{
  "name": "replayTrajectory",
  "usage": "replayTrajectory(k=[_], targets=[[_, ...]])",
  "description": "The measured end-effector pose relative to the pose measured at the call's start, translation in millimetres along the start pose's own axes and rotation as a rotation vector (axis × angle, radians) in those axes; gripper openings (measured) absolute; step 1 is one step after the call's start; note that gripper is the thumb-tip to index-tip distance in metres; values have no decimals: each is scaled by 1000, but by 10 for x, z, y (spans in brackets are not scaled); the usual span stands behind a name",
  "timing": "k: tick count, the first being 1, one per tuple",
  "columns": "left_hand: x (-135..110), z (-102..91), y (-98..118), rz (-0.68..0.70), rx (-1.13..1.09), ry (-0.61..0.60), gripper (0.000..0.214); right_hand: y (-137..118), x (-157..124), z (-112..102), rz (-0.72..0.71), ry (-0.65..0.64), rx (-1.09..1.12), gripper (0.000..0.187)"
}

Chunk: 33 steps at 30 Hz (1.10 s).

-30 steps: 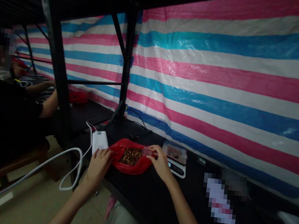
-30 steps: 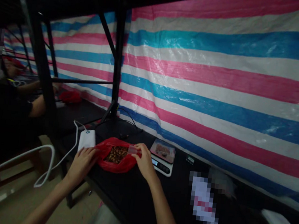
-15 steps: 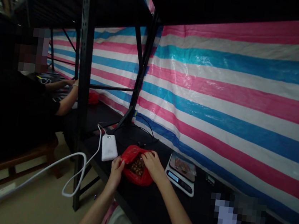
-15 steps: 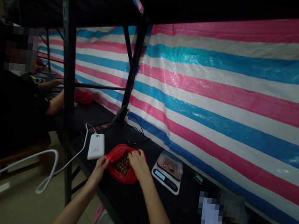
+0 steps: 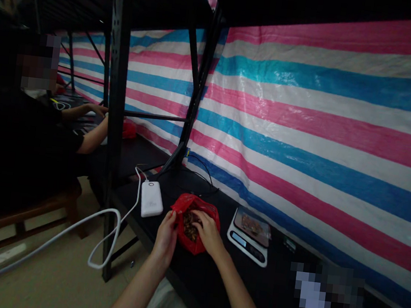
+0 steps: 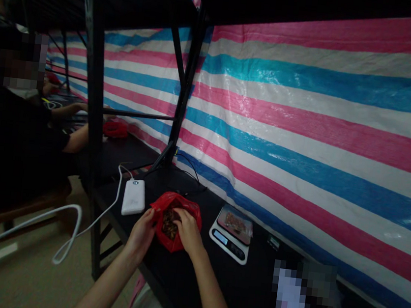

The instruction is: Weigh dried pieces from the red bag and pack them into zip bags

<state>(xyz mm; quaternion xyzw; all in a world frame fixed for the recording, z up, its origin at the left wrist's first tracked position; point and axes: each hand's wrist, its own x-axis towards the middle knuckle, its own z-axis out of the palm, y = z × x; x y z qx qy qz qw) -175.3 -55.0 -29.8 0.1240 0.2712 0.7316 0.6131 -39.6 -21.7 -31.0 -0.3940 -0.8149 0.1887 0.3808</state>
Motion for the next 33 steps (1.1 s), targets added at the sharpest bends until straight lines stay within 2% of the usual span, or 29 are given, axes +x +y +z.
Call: replayTrajectory(k=[5,9,11,15,17,19,21,22,24,26,28,29,31,33], targets=[[7,6,66,73,44,60,20,91,-11,82,132,148,231,35],[13,-36,63,132,309,109,29,62,-29,66,200,277,376,37],[7,-52,55,206,471,157,34,14,-39,28,217,348,443,38],[-70,-50,82,478,834,335,44,-61,-98,-172,230,494,552,41],[-159,-19,117,665,952,324,47,-41,-173,-356,240,543,558,42],[-280,56,133,874,955,266,47,35,-280,-588,258,587,534,42],[-409,194,94,1015,889,164,45,162,-403,-832,286,651,493,43],[-464,291,45,1035,858,77,41,239,-464,-946,299,692,470,43],[-529,536,-117,986,837,-183,29,398,-574,-1136,308,799,416,44],[-506,823,-356,867,886,-514,22,545,-670,-1265,300,908,366,45],[-388,1099,-659,783,961,-789,27,664,-761,-1342,304,982,311,47],[-301,1216,-828,766,989,-882,33,714,-807,-1368,315,1000,277,47],[-94,1392,-1174,739,1024,-993,45,800,-893,-1407,349,1011,211,48],[116,1489,-1486,653,1047,-1071,53,879,-967,-1440,377,1026,182,48]])
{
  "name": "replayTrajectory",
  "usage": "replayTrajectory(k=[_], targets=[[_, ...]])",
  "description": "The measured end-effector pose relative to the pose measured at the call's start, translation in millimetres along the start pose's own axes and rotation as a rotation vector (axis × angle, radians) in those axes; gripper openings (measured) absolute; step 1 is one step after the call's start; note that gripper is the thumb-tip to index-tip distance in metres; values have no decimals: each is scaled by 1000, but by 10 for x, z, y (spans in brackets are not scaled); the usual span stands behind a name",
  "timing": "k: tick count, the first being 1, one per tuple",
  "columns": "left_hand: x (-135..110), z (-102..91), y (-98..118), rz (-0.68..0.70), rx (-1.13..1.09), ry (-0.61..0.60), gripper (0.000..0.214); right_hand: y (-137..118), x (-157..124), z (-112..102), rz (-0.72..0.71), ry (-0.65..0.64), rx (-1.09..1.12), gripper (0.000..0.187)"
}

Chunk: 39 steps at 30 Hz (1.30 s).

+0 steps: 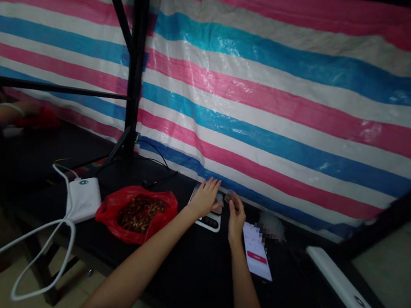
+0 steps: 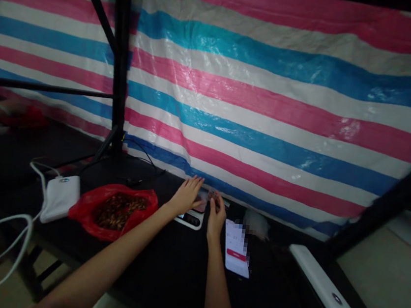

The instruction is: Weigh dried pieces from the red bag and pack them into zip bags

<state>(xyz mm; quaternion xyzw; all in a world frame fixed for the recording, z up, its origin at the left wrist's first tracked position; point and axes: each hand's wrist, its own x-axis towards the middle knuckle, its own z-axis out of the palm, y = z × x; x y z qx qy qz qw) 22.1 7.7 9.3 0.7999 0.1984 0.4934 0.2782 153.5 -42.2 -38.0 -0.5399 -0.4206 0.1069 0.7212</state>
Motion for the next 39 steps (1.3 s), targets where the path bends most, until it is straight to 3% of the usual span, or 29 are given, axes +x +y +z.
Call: replayTrajectory(k=[3,5,10,16,20,28,33,39], targets=[[152,190,-303,-142,-120,-136,51,105,46,-73,33,51,3,51],[191,225,-392,-216,-245,-157,49,159,80,-91,50,67,8,52],[166,162,-334,-240,-438,-108,47,194,111,-68,62,39,128,51],[120,18,-212,-364,-617,-122,45,34,89,-10,18,-21,181,48],[117,-39,-199,-310,-607,-200,44,-45,75,11,-1,-82,185,40],[106,-25,-196,-255,-504,-234,37,-56,55,19,-63,-155,163,39],[127,-42,-94,-237,-461,-216,39,-204,29,51,-129,-100,208,37],[141,-103,7,-240,-451,-249,45,-388,-29,76,-216,-96,89,26]])
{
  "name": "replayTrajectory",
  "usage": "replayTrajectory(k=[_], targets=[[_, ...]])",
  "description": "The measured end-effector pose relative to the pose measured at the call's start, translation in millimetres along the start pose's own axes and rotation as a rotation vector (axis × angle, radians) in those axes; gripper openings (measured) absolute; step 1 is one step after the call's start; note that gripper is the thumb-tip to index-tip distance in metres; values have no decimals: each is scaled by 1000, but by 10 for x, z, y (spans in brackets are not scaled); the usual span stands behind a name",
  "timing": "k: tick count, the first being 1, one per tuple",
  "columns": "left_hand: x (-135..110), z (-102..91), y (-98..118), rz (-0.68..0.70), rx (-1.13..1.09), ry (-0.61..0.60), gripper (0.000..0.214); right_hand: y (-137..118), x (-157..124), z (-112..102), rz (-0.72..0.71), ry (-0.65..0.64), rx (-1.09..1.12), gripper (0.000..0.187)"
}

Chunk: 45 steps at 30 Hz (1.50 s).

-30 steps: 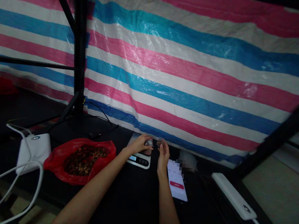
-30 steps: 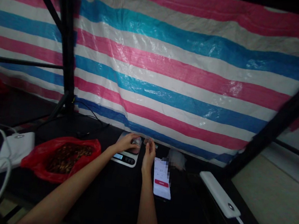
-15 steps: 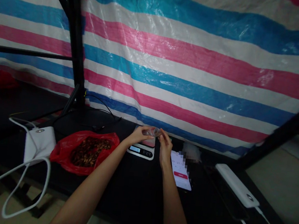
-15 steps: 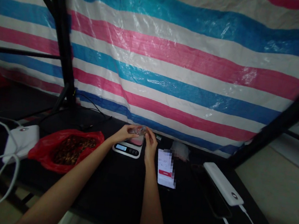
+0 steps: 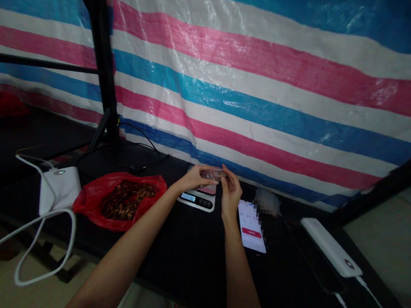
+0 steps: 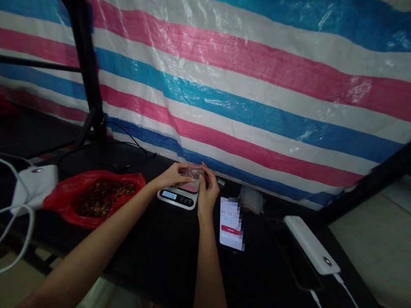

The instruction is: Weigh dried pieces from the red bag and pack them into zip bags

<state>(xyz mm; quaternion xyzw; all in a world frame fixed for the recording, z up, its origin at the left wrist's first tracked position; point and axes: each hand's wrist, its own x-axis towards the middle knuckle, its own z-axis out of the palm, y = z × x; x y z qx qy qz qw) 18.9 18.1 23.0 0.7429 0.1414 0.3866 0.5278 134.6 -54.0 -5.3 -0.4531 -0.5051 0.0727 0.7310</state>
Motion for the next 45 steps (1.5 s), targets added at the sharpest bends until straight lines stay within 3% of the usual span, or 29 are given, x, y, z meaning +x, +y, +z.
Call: replayTrajectory(k=[7,13,16,22,26,28,30,34,36,38,40,42,45], targets=[[-20,-18,52,-28,-20,-30,47,-194,-26,28,-174,-61,-277,22],[-25,-59,49,-27,-9,-40,50,-198,-28,29,-233,-86,-338,23],[-20,-90,-19,-22,31,-50,49,-132,-29,40,-184,-29,-267,22],[151,-120,-388,61,257,83,52,152,11,-43,3,247,64,29],[289,-62,-603,50,485,18,56,294,6,-93,81,276,183,29],[295,-26,-599,38,602,17,68,321,-9,-94,114,262,219,30],[218,-21,-460,70,659,54,75,317,-24,-89,166,250,278,31],[-315,-191,202,228,613,101,38,225,-50,-66,336,175,480,38],[-781,-367,560,219,652,162,29,143,-70,-22,383,77,552,40],[-1318,-575,787,173,733,306,24,38,-110,65,411,-43,583,38],[-1841,-775,836,110,822,469,19,-86,-182,201,451,-202,565,36],[-2274,-917,747,84,816,596,16,-220,-279,383,487,-377,518,34],[-2668,-954,544,13,737,838,17,-397,-426,714,497,-583,474,30]])
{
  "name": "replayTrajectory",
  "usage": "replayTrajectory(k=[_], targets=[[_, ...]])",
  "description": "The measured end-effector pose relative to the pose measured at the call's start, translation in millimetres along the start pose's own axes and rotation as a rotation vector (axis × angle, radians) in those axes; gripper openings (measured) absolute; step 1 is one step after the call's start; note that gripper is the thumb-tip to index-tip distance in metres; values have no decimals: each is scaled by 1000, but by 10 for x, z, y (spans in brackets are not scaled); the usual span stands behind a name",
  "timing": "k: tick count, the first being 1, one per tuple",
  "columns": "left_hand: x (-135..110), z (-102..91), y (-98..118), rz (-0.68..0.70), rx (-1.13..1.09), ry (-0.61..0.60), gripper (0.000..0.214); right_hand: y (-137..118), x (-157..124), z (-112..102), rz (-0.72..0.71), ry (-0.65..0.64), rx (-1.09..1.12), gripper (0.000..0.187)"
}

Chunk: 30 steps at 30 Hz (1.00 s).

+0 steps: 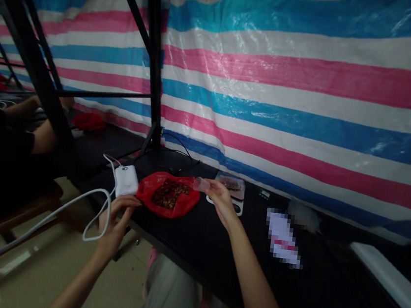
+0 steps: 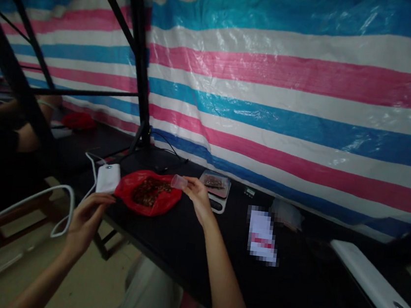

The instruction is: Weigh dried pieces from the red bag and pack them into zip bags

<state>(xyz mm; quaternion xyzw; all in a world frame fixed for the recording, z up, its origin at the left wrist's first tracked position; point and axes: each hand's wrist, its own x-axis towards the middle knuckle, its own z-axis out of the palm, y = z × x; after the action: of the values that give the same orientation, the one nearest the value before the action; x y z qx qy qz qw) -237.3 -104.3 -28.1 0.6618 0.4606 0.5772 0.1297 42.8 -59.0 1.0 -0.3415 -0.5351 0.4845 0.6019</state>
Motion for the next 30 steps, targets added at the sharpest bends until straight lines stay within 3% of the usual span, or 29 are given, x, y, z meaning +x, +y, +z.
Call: replayTrajectory(k=[3,6,11,17,20,22,27,30], targets=[[-184,60,-38,-221,21,-51,23,55,126,325,8,-159,-147,25],[-235,189,51,-333,19,-79,37,101,312,494,-40,-341,-528,24],[-170,356,67,-452,-22,22,71,114,550,482,-178,-519,-1222,39],[-52,637,-187,-573,-456,100,71,40,574,385,-192,-671,-1647,30],[-16,789,-235,-564,-545,188,67,5,557,427,-222,-689,-1702,30],[1,853,-230,-539,-561,184,67,1,541,493,-258,-706,-1660,30],[39,895,-181,-483,-552,143,63,93,488,665,-292,-770,-1446,35],[70,885,-124,-448,-525,172,64,207,463,688,-233,-719,-1256,37]])
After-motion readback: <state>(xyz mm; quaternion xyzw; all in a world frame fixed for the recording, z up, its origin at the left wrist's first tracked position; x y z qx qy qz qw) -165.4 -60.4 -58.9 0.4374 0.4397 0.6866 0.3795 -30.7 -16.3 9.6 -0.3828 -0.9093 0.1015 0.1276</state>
